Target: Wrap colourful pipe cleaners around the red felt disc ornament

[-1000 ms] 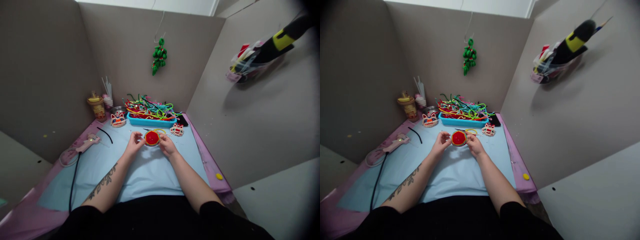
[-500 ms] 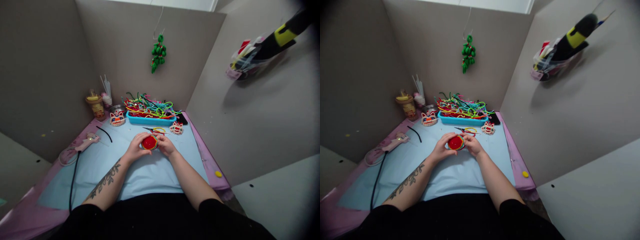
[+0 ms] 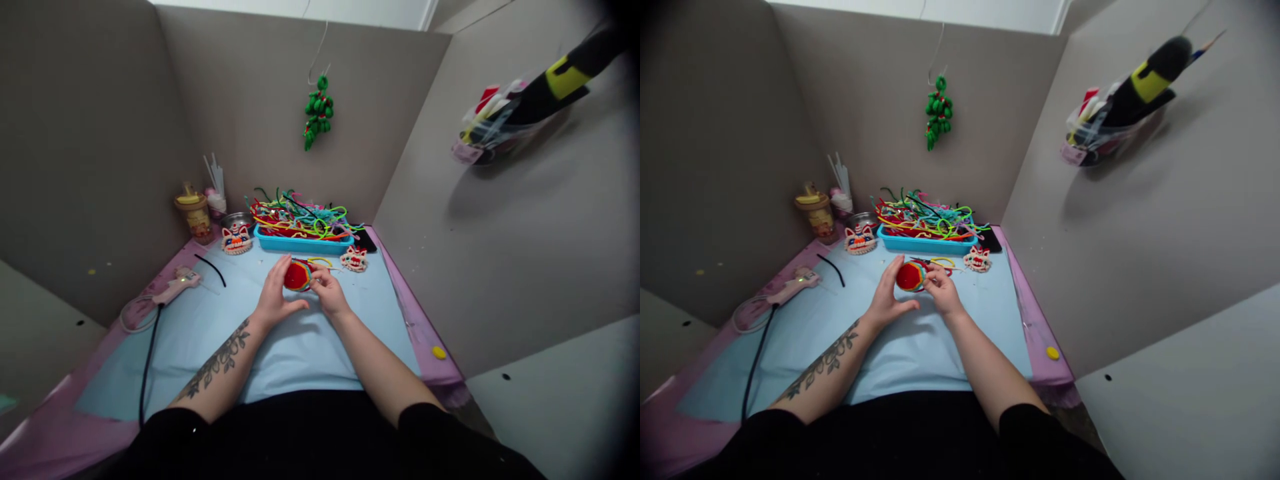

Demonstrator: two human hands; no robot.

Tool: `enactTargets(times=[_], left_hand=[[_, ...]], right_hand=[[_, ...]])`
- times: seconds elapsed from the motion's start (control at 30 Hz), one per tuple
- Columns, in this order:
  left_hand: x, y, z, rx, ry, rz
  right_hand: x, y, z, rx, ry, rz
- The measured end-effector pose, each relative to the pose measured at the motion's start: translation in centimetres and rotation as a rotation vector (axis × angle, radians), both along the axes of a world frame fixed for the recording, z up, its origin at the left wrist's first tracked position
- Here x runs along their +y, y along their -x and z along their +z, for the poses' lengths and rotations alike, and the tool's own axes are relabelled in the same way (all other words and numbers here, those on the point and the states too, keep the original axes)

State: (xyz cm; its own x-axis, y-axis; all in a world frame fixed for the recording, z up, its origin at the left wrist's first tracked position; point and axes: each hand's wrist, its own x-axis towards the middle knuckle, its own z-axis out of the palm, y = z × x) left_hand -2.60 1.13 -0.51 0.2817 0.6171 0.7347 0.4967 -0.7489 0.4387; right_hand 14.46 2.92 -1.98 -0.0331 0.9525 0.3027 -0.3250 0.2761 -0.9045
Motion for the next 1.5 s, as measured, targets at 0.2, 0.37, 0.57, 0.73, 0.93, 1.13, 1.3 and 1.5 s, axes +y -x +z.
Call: enactTargets(times=[0.2,0.37,0.57,0.73,0.93,1.13,1.3,1.5], left_hand=[[-0.3,-0.3,0.4,-0.055,-0.048,-0.054],[-0.3,-0.3,0.4,-0.11,-0.086,-0.102],[-0.6,-0.5,0.6,-0.128,-0.071,-0.117],[-0.2,0.2,0.8,-0.154,0.076,-0.081],[0.0,1.0,1.6,-0.053,0.205,-0.244],[-0.2,0.2,1.1,-0.007,0.148,-0.396],[-0.1,0.0,0.7,-0.061,0.064,-0.411],[-0.1,0.3,1.2,-0.04,0.121,-0.384]], right_hand=[[-1.7,1.2,0.7,-0.138,-0.044,0.036],[-2.0,1.2,0.9,-0.145,-0.03,0.042],[-1.9,1.2,0.7,-0.119,-0.016,0.053],[-1.2,0.8,0.4,0.07,0.11,0.118],[-0.7,0.0,0.4,0.136,0.246,0.334],[-1.2,0.2,0.7,0.154,0.288,0.486],[-1.2,0.3,0.7,0.15,0.289,0.506],[-0.6,0.2,0.2,0.148,0.247,0.372]])
